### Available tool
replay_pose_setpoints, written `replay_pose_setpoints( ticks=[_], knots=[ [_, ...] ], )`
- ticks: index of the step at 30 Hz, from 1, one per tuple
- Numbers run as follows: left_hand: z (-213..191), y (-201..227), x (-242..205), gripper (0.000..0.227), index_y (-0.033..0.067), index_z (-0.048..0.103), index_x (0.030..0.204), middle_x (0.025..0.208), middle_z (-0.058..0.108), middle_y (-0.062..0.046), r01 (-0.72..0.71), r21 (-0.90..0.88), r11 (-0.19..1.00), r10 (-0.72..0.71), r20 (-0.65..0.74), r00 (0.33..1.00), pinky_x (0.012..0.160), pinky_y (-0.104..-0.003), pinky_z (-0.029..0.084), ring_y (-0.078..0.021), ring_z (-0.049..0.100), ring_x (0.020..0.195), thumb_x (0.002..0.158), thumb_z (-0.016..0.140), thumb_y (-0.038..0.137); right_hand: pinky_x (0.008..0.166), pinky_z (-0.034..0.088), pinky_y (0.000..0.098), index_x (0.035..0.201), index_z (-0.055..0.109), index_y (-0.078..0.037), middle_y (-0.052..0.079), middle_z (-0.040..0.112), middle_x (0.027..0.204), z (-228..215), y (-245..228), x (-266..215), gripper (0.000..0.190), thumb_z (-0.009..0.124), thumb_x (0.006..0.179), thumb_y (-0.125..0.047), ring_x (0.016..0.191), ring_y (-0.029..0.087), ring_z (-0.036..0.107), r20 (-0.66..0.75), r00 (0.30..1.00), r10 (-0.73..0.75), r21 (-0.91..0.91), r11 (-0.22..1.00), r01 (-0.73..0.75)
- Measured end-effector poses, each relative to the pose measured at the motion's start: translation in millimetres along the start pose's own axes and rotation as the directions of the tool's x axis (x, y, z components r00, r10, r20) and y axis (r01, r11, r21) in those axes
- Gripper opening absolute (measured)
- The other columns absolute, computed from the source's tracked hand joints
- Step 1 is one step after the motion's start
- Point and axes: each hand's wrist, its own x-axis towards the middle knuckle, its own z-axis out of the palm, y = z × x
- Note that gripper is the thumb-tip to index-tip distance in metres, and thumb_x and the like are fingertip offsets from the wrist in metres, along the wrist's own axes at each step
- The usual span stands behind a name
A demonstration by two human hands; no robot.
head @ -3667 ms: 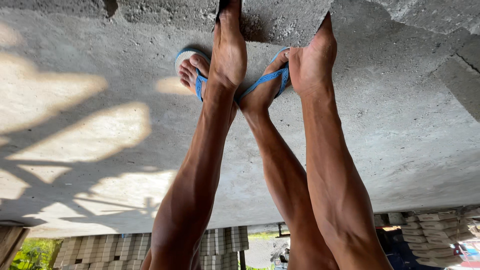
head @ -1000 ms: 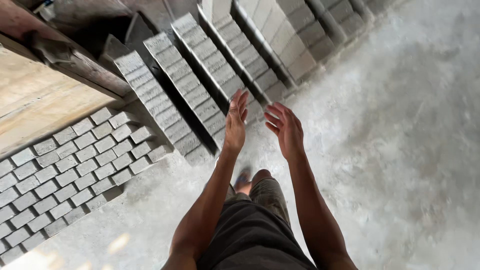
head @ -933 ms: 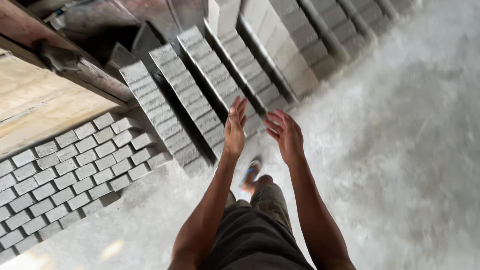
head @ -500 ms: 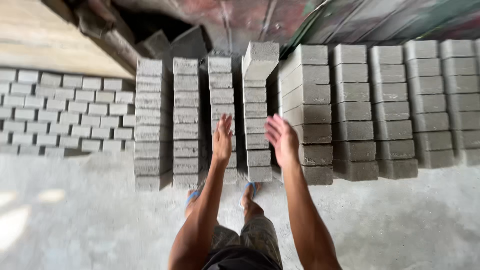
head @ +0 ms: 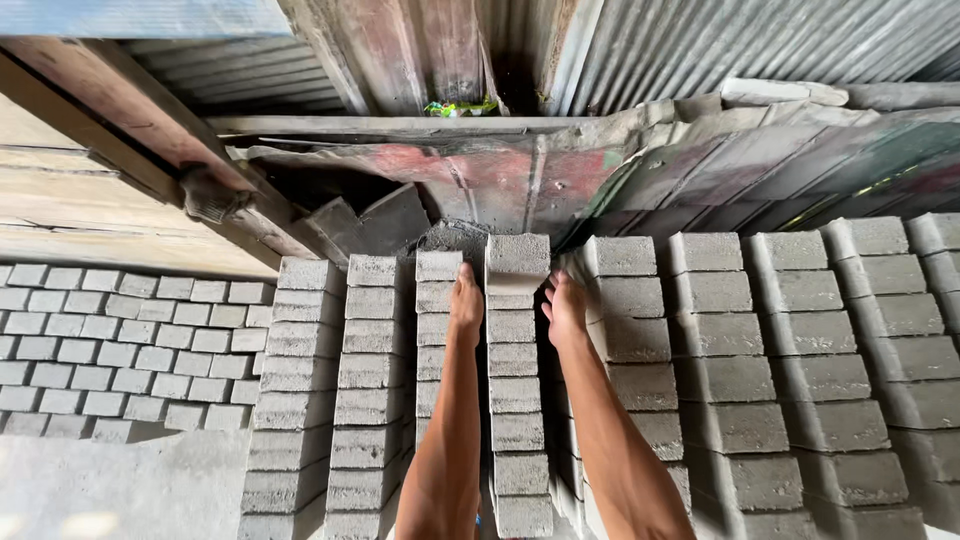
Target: The person picks up concrete bricks by hand and stacks them in neat rows on the floor of a warehouse.
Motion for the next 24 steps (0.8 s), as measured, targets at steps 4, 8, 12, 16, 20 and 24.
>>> replay_pose_setpoints(
  ticks=[4, 8, 12, 16, 20, 24],
  knots=[
    [4.1, -17.6, 34.1, 0.083, 0.0056, 0.036, 0.164, 0.168, 0.033, -0.024, 0.078, 0.102, 0.992, -0.084, 0.058, 0.995, 0.13, -0.057, 0.023, -0.0449, 0.025, 0.157, 0.11, 0.027, 0.068, 0.12, 0.041, 0.0561, 0.161, 0.039, -0.009, 0.014, 0.042, 0.166, 5.3, 8.5, 27.9, 0.069, 0.049, 0.104, -0.047, 0.148, 0.038, 0.047, -0.013, 0.998, 0.059, 0.008, 0.998, -0.059],
    [12.7, -13.5, 41.5, 0.091, 0.0043, 0.036, 0.164, 0.165, 0.036, -0.029, 0.129, 0.253, 0.959, -0.162, 0.115, 0.98, 0.128, -0.06, 0.026, -0.049, 0.03, 0.154, 0.105, 0.025, 0.073, 0.126, 0.019, 0.0638, 0.169, 0.012, -0.006, 0.021, 0.016, 0.175, 9.1, 6.5, 36.0, 0.075, 0.037, 0.107, -0.041, 0.158, 0.041, 0.024, 0.046, 0.992, 0.119, 0.049, 0.991, -0.121],
    [18.8, -5.3, 23.6, 0.093, -0.0031, 0.028, 0.165, 0.169, 0.026, -0.03, 0.196, 0.204, 0.959, -0.223, 0.119, 0.968, 0.132, -0.056, 0.017, -0.0467, 0.022, 0.158, 0.104, 0.021, 0.067, 0.129, 0.001, 0.0636, 0.168, 0.002, -0.002, 0.023, 0.001, 0.177, 1.8, 2.6, 21.9, 0.076, 0.032, 0.107, -0.036, 0.163, 0.04, 0.002, 0.154, 0.981, 0.121, 0.074, 0.988, -0.134],
    [-9.3, 18.7, -59.5, 0.089, 0.0002, 0.027, 0.167, 0.17, 0.025, -0.029, 0.174, 0.132, 0.976, -0.191, 0.127, 0.973, 0.133, -0.057, 0.012, -0.0472, 0.018, 0.158, 0.105, 0.024, 0.065, 0.129, 0.0, 0.0612, 0.17, 0.011, -0.007, 0.019, 0.014, 0.177, -25.1, 38.3, -14.8, 0.074, 0.034, 0.112, -0.048, 0.164, 0.037, 0.008, 0.202, 0.968, 0.151, -0.038, 0.988, -0.147],
    [-63.3, 18.3, -151.7, 0.083, 0.0042, 0.022, 0.168, 0.173, 0.019, -0.023, 0.126, 0.241, 0.962, -0.167, 0.157, 0.973, 0.134, -0.053, 0.008, -0.0405, 0.015, 0.161, 0.107, 0.017, 0.06, 0.13, 0.012, 0.059, 0.166, 0.019, -0.008, 0.013, 0.035, 0.165, -26.7, 46.8, -122.3, 0.062, 0.034, 0.11, -0.03, 0.159, 0.034, 0.026, 0.246, 0.953, 0.176, -0.091, 0.983, -0.158],
    [-129.8, 2.2, -250.5, 0.08, 0.0093, 0.014, 0.17, 0.175, 0.013, -0.018, 0.172, 0.245, 0.954, -0.199, 0.09, 0.976, 0.136, -0.051, 0.008, -0.0372, 0.013, 0.161, 0.108, 0.016, 0.061, 0.127, 0.024, 0.0501, 0.154, 0.049, -0.016, -0.002, 0.061, 0.132, -41.5, 106.3, -182.8, 0.047, 0.04, 0.108, -0.025, 0.128, 0.019, 0.054, 0.376, 0.904, 0.203, -0.266, 0.958, -0.104]
  ],
)
